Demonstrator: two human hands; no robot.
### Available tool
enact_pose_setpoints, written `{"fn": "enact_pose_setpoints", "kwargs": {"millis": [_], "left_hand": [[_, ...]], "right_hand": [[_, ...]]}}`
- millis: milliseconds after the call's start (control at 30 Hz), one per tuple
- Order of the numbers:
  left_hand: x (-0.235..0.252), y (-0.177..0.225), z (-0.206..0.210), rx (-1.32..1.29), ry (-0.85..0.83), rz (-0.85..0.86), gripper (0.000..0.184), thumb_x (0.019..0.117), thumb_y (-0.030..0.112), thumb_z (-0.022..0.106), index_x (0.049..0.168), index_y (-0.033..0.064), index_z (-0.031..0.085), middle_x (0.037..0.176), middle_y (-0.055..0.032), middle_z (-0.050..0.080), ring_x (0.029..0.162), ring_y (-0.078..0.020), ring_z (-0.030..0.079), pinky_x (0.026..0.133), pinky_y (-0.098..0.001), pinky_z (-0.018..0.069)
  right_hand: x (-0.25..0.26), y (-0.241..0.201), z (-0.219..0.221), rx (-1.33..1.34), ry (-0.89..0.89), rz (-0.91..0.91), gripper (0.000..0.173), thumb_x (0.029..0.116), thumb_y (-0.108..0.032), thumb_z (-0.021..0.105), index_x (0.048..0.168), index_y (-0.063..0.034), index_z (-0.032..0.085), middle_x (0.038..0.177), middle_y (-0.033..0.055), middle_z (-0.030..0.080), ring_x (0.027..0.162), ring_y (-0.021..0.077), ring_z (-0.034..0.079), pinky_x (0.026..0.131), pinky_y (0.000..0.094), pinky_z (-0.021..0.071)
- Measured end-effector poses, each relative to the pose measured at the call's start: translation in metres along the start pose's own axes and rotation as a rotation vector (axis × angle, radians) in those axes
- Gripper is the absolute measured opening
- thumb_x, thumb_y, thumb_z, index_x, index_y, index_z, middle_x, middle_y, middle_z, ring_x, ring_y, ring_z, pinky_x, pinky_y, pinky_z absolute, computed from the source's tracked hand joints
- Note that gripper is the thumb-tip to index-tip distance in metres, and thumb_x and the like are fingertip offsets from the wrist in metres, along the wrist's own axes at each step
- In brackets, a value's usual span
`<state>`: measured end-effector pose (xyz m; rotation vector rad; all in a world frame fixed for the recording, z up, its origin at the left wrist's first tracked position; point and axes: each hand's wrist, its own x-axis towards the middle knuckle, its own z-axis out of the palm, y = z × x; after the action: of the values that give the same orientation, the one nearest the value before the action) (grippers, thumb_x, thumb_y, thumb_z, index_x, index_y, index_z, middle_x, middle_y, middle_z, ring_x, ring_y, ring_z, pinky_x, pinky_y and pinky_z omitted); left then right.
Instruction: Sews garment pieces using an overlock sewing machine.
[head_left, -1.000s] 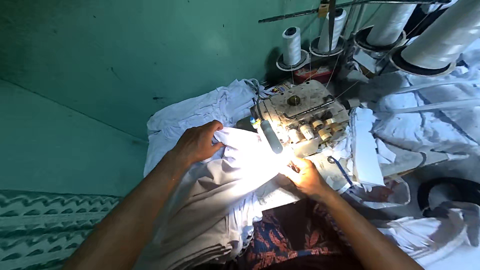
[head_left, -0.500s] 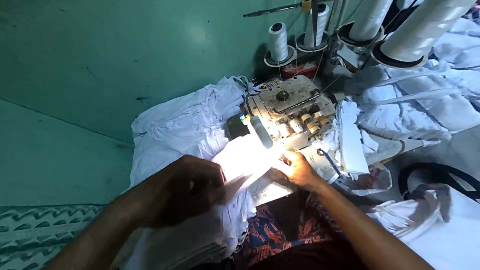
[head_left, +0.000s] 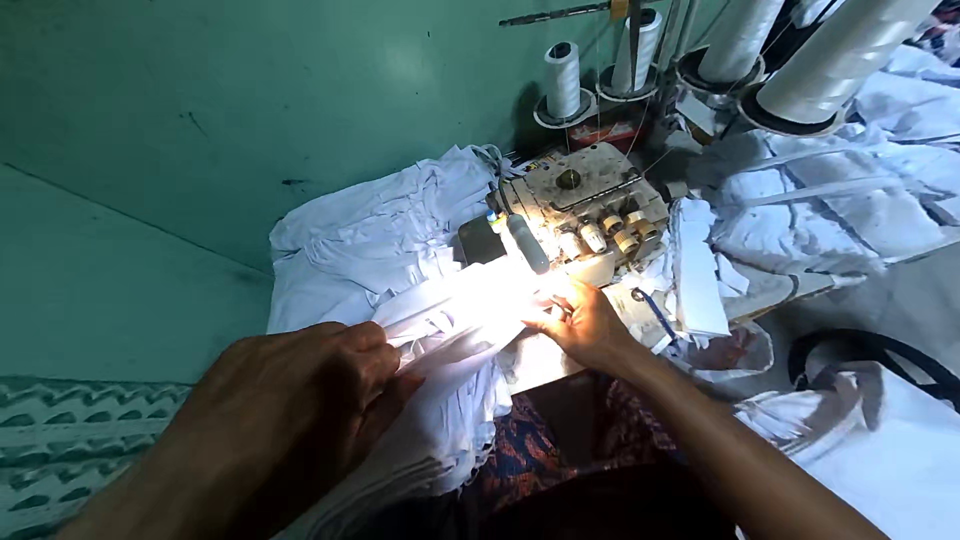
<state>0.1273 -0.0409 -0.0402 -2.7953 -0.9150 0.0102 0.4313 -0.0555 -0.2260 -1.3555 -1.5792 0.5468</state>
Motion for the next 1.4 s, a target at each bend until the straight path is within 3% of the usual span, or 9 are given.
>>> {"fn": "enact_pose_setpoints", "kwargs": {"millis": [200,333,500,667,800,900,1067,1267,1400], "left_hand": [[-0.002,0.008,0.0,-0.084,0.047,-0.015,0.043,0.1031,0.049,0.044,0.079,0.0209,0.066,0.074,0.0036,0.061,0.063,-0.0131,0.061,0.048,-0.0366,0.0453],[0.003,0.011,0.001,-0.042,0.089,-0.033,0.04,0.1007,0.053,0.047,0.083,0.0228,0.067,0.074,0.0065,0.059,0.062,-0.0101,0.059,0.047,-0.0337,0.0441],[0.006,0.015,0.003,0.071,0.112,0.021,0.049,0.101,0.055,0.045,0.073,0.0187,0.062,0.069,0.0024,0.053,0.058,-0.0158,0.055,0.044,-0.0343,0.0387],[0.004,0.021,0.002,-0.105,0.131,0.087,0.04,0.1015,0.045,0.049,0.073,0.0205,0.064,0.074,0.0045,0.059,0.065,-0.0109,0.059,0.05,-0.0318,0.0427],[0.012,0.028,-0.002,-0.141,0.16,0.13,0.038,0.1016,0.04,0.049,0.073,0.0194,0.062,0.072,0.0041,0.058,0.062,-0.0102,0.056,0.048,-0.0309,0.0403],[0.022,0.029,-0.005,-0.166,0.179,0.128,0.036,0.1008,0.039,0.051,0.072,0.0207,0.061,0.069,0.0064,0.055,0.06,-0.0075,0.054,0.048,-0.0295,0.0396],[0.042,0.017,-0.004,-0.013,0.195,0.082,0.048,0.0993,0.053,0.051,0.068,0.0173,0.06,0.061,0.0027,0.051,0.052,-0.0151,0.053,0.043,-0.0358,0.038],[0.088,-0.011,0.033,0.054,-0.108,-0.032,0.056,0.0955,0.065,0.044,0.074,0.0185,0.068,0.069,-0.001,0.06,0.06,-0.0231,0.063,0.049,-0.0478,0.047],[0.108,-0.036,0.028,-0.444,-0.136,0.032,0.029,0.0941,0.05,0.06,0.074,0.0292,0.062,0.059,0.0127,0.049,0.047,-0.0027,0.042,0.041,-0.0253,0.0348]], "right_hand": [[-0.004,-0.037,0.015,0.025,0.01,-0.276,0.019,0.0976,-0.031,0.069,0.107,-0.0179,0.078,0.106,0.0007,0.073,0.075,0.0064,0.065,0.067,0.0285,0.0577],[0.004,-0.042,0.02,-0.063,-0.066,-0.267,0.021,0.1002,-0.035,0.064,0.106,-0.0207,0.077,0.1,-0.0025,0.07,0.081,0.008,0.067,0.069,0.0325,0.0586],[0.003,-0.045,0.006,-0.055,-0.037,-0.235,0.019,0.0978,-0.032,0.066,0.096,-0.0145,0.072,0.094,-0.0002,0.068,0.078,0.0089,0.064,0.069,0.0313,0.056],[-0.003,-0.045,-0.003,-0.016,-0.052,-0.204,0.029,0.0973,-0.043,0.068,0.109,-0.0166,0.072,0.09,-0.0006,0.065,0.07,0.0064,0.057,0.064,0.028,0.0519],[0.002,-0.049,-0.007,0.109,-0.219,-0.189,0.036,0.101,-0.045,0.063,0.123,-0.0184,0.073,0.109,-0.0028,0.071,0.074,0.003,0.058,0.067,0.0262,0.0524],[0.006,-0.048,-0.006,0.165,-0.278,-0.206,0.031,0.1038,-0.04,0.06,0.112,-0.0151,0.076,0.107,-0.0047,0.074,0.083,0.0021,0.066,0.075,0.0269,0.0576],[-0.019,-0.03,-0.019,0.22,-0.237,-0.155,0.034,0.106,-0.033,0.057,0.09,-0.0066,0.072,0.067,-0.0014,0.06,0.057,0.0037,0.054,0.057,0.0228,0.0475],[-0.065,0.005,-0.022,0.19,-0.178,-0.012,0.037,0.107,-0.034,0.054,0.085,-0.0067,0.066,0.069,-0.0002,0.054,0.061,0.0052,0.051,0.057,0.0227,0.0439],[-0.074,0.008,-0.017,0.25,-0.102,0.015,0.035,0.1052,-0.033,0.059,0.083,-0.0069,0.065,0.069,-0.0017,0.054,0.06,0.0031,0.05,0.055,0.0203,0.0425]]}}
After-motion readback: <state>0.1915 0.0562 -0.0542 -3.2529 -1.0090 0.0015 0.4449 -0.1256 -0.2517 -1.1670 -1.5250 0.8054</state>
